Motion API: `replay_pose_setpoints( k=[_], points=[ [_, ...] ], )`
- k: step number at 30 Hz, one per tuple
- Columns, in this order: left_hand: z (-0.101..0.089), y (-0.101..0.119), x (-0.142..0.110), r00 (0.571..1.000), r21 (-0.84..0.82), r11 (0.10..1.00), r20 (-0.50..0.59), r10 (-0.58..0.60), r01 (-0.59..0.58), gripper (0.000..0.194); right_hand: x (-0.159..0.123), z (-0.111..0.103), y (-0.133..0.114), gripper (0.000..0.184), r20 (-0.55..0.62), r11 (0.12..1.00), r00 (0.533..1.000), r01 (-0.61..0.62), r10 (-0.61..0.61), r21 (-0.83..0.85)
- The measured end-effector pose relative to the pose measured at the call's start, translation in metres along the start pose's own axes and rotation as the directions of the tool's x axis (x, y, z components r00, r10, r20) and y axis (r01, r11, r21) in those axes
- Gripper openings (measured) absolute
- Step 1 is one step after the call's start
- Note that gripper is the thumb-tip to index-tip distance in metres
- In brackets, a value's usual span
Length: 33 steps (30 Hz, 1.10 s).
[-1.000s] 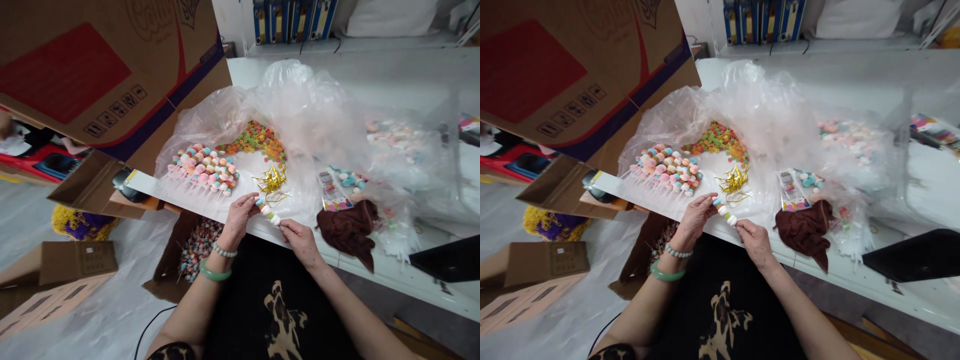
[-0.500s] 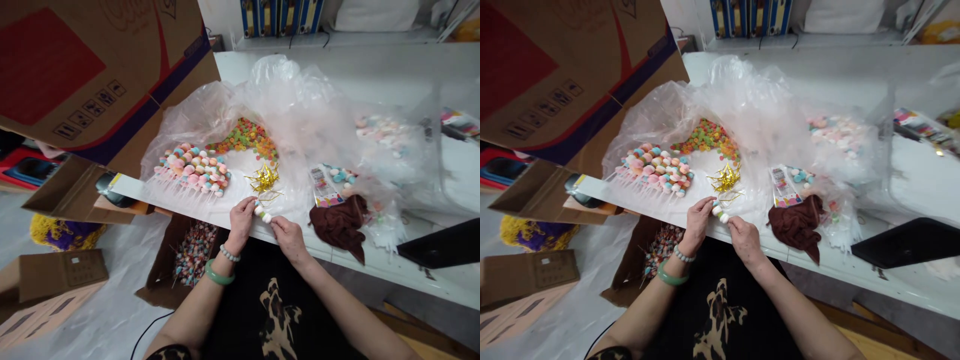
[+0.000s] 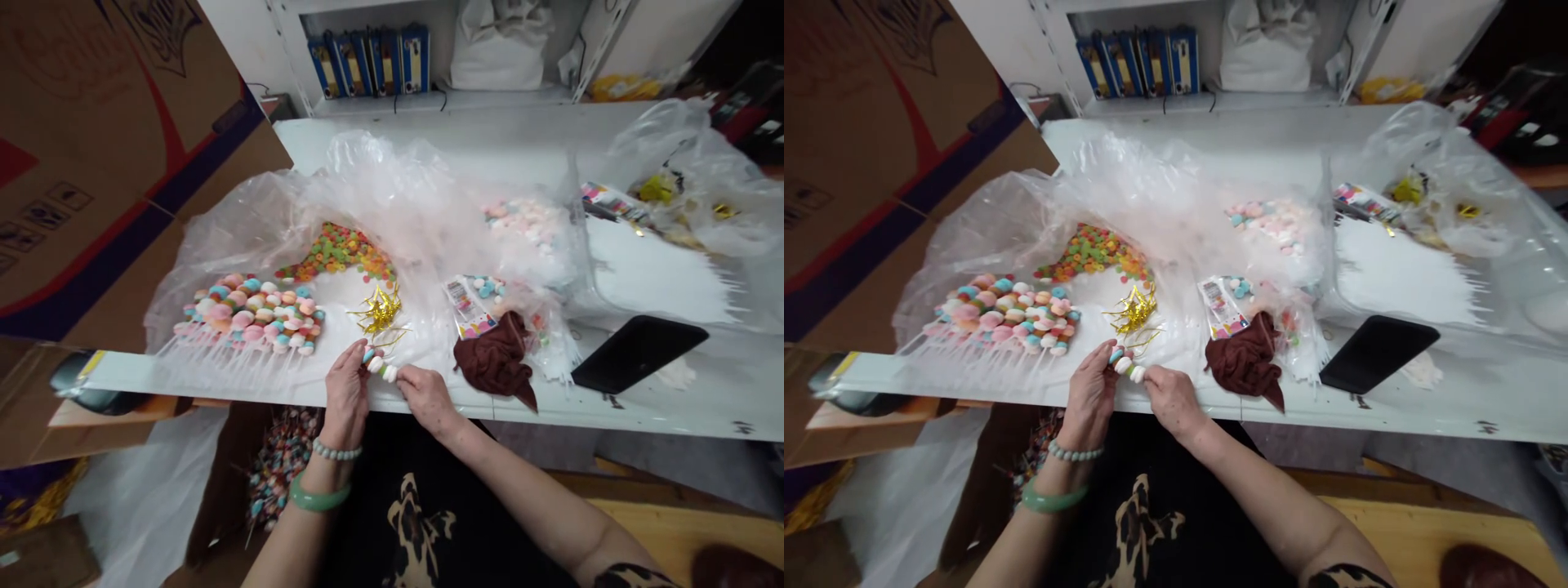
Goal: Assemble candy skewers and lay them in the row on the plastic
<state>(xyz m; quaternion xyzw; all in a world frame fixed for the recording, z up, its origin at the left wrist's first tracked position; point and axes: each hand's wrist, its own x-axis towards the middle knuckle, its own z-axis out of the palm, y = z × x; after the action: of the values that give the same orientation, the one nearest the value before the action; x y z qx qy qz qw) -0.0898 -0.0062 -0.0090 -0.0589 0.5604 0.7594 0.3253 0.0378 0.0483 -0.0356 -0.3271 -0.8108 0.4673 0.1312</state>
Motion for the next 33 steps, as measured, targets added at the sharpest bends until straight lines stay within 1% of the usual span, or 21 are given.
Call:
replay_pose_setpoints(
  k=[3, 5, 6, 7, 8, 10, 12, 13, 14, 15, 16, 17, 18, 19, 20, 22, 24, 26, 29, 31, 33],
  points=[
    [0.011, 0.01, -0.005, 0.996, 0.02, 0.999, 0.078, -0.044, 0.043, 0.034, -0.004, -0.006, -0.005, 0.018, 0.04, 0.988, 0.999, 0.004, -0.01, 0.157],
    [0.016, 0.022, -0.007, 0.987, 0.027, 0.996, 0.135, -0.092, 0.089, 0.04, -0.008, -0.021, -0.011, 0.017, 0.043, 0.971, 0.998, 0.025, -0.036, 0.236],
    [0.017, 0.028, -0.009, 0.983, 0.034, 0.995, 0.157, -0.097, 0.093, 0.043, -0.009, -0.032, -0.014, 0.017, 0.016, 0.966, 0.999, 0.04, -0.046, 0.254],
    [0.016, 0.035, -0.01, 0.982, 0.055, 0.996, 0.171, -0.077, 0.068, 0.047, -0.01, -0.046, -0.015, 0.018, -0.029, 0.967, 0.998, 0.058, -0.053, 0.25],
    [0.014, 0.039, -0.012, 0.984, 0.099, 0.995, 0.178, -0.031, 0.014, 0.049, -0.008, -0.06, -0.014, 0.018, -0.104, 0.97, 0.993, 0.08, -0.057, 0.23],
    [0.007, 0.043, -0.018, 0.976, 0.259, 0.952, 0.184, 0.116, -0.162, 0.046, -0.001, -0.091, -0.006, 0.017, -0.283, 0.986, 0.959, 0.06, -0.015, 0.153],
    [0.003, 0.035, -0.029, 0.936, 0.443, 0.829, 0.247, 0.253, -0.341, 0.033, 0.01, -0.117, 0.008, 0.015, -0.436, 0.996, 0.899, 0.0, 0.041, 0.092],
    [0.004, 0.027, -0.037, 0.902, 0.509, 0.752, 0.33, 0.278, -0.419, 0.025, 0.015, -0.128, 0.016, 0.015, -0.461, 0.995, 0.886, -0.003, 0.048, 0.098],
    [0.008, 0.016, -0.046, 0.855, 0.545, 0.675, 0.442, 0.272, -0.497, 0.019, 0.02, -0.136, 0.024, 0.016, -0.48, 0.993, 0.876, 0.011, 0.046, 0.115],
    [0.015, 0.003, -0.055, 0.787, 0.554, 0.601, 0.574, 0.225, -0.576, 0.017, 0.023, -0.142, 0.03, 0.017, -0.498, 0.991, 0.866, 0.024, 0.044, 0.129],
    [0.025, -0.011, -0.063, 0.69, 0.541, 0.528, 0.713, 0.126, -0.655, 0.019, 0.025, -0.146, 0.036, 0.019, -0.515, 0.989, 0.856, 0.036, 0.042, 0.14],
    [0.038, -0.025, -0.07, 0.589, 0.511, 0.452, 0.808, 0.038, -0.731, 0.022, 0.026, -0.149, 0.04, 0.02, -0.531, 0.989, 0.846, 0.033, 0.048, 0.143],
    [0.052, -0.039, -0.074, 0.513, 0.49, 0.357, 0.858, -0.034, -0.795, 0.026, 0.028, -0.15, 0.043, 0.021, -0.544, 0.991, 0.836, 0.009, 0.064, 0.13],
    [0.067, -0.052, -0.076, 0.468, 0.474, 0.241, 0.88, -0.087, -0.847, 0.032, 0.029, -0.15, 0.045, 0.023, -0.553, 0.994, 0.828, -0.04, 0.089, 0.101],
    [0.082, -0.064, -0.076, 0.45, 0.463, 0.12, 0.885, -0.12, -0.878, 0.037, 0.032, -0.149, 0.045, 0.023, -0.555, 0.993, 0.823, -0.107, 0.119, 0.055],
    [0.107, -0.083, -0.069, 0.453, 0.449, -0.07, 0.871, -0.191, -0.891, 0.036, 0.039, -0.149, 0.044, 0.024, -0.541, 0.963, 0.822, -0.258, 0.176, -0.078],
    [0.122, -0.095, -0.06, 0.468, 0.439, -0.168, 0.849, -0.244, -0.883, 0.03, 0.048, -0.15, 0.041, 0.029, -0.512, 0.897, 0.831, -0.376, 0.217, -0.231],
    [0.126, -0.099, -0.055, 0.473, 0.434, -0.195, 0.842, -0.258, -0.879, 0.031, 0.058, -0.152, 0.039, 0.034, -0.462, 0.825, 0.844, -0.451, 0.271, -0.341],
    [0.114, -0.092, -0.058, 0.454, 0.424, -0.171, 0.861, -0.23, -0.889, 0.032, 0.068, -0.153, 0.038, 0.037, -0.391, 0.756, 0.852, -0.501, 0.348, -0.421],
    [0.101, -0.084, -0.062, 0.439, 0.426, -0.107, 0.874, -0.21, -0.899, 0.03, 0.07, -0.153, 0.039, 0.036, -0.379, 0.751, 0.86, -0.493, 0.342, -0.439],
    [0.088, -0.076, -0.066, 0.426, 0.433, -0.007, 0.885, -0.186, -0.902, 0.027, 0.069, -0.151, 0.042, 0.033, -0.404, 0.767, 0.86, -0.479, 0.312, -0.427]
  ],
)
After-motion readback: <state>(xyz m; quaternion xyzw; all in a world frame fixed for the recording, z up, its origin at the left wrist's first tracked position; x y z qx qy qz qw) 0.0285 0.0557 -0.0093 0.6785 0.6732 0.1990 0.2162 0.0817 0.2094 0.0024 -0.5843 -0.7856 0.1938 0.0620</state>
